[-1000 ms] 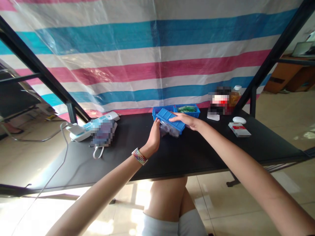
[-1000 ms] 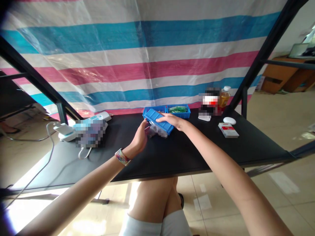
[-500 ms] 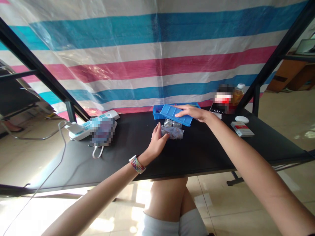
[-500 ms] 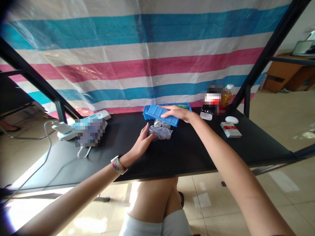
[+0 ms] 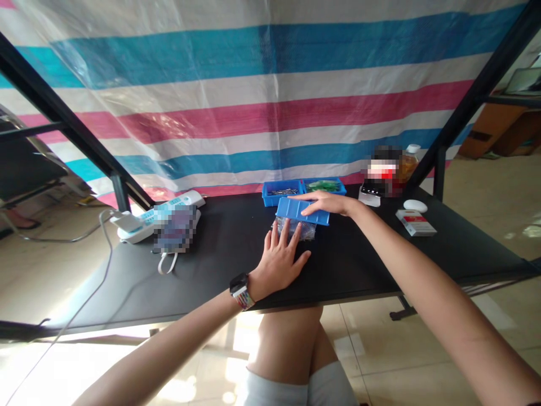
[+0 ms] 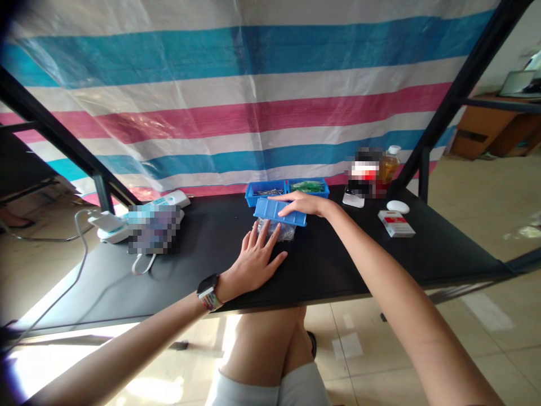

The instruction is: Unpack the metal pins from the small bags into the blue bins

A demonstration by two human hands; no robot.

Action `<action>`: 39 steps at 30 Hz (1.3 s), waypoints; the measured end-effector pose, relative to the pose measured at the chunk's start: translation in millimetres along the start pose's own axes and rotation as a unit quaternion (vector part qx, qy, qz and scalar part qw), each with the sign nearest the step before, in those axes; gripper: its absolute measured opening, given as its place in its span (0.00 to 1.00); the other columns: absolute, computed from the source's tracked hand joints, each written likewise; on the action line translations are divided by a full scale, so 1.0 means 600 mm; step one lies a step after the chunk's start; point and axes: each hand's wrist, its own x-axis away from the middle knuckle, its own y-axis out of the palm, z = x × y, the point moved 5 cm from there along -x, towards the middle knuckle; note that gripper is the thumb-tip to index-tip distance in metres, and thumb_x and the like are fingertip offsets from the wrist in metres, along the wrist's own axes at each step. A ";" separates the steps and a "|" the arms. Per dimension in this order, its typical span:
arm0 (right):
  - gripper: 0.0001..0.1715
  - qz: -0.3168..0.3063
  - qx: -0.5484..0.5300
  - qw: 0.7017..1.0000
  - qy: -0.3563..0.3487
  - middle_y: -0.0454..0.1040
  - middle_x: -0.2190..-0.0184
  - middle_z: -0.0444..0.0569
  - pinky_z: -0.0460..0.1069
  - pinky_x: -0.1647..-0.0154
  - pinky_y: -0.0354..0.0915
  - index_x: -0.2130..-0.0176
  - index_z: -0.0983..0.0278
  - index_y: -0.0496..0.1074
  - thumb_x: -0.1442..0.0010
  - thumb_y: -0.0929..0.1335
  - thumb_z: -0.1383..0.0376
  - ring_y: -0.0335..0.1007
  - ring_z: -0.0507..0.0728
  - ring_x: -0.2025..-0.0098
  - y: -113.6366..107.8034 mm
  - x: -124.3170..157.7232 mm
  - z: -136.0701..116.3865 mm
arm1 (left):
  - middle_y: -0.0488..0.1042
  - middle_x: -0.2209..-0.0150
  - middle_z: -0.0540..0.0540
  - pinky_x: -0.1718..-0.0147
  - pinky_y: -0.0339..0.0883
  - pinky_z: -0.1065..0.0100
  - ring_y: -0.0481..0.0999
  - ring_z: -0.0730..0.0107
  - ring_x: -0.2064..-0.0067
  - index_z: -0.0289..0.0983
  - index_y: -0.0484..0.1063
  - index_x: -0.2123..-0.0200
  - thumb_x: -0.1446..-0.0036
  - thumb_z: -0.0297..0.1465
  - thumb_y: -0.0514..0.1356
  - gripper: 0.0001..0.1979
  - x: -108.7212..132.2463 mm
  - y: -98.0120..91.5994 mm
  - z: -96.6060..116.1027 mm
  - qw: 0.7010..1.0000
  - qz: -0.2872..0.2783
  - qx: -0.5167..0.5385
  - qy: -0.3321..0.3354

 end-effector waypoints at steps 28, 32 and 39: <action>0.34 -0.046 -0.032 0.996 -0.074 0.79 0.37 0.44 0.63 0.23 0.53 0.40 0.53 0.82 0.47 0.79 0.63 0.65 0.69 0.28 0.024 0.002 -0.046 | 0.48 0.19 0.37 0.34 0.44 0.13 0.41 0.14 0.22 0.50 0.52 0.20 0.30 0.56 0.55 0.41 0.037 -0.012 0.054 0.999 0.037 -0.022 -0.010; 0.39 0.069 -0.149 0.979 -0.124 0.76 0.33 0.41 0.63 0.25 0.59 0.37 0.52 0.78 0.48 0.77 0.66 0.64 0.68 0.27 0.014 0.013 -0.054 | 0.48 0.19 0.37 0.26 0.38 0.25 0.37 0.24 0.20 0.45 0.54 0.21 0.31 0.57 0.56 0.43 0.037 -0.052 0.041 0.998 0.059 -0.007 -0.005; 0.55 0.162 -0.328 0.916 -0.163 0.79 0.40 0.40 0.60 0.35 0.72 0.26 0.47 0.60 0.49 0.71 0.68 0.74 0.63 0.37 0.085 0.010 -0.073 | 0.44 0.19 0.32 0.24 0.48 0.40 0.45 0.38 0.19 0.38 0.36 0.18 0.31 0.56 0.59 0.53 -0.018 -0.163 -0.030 0.969 0.150 0.194 -0.007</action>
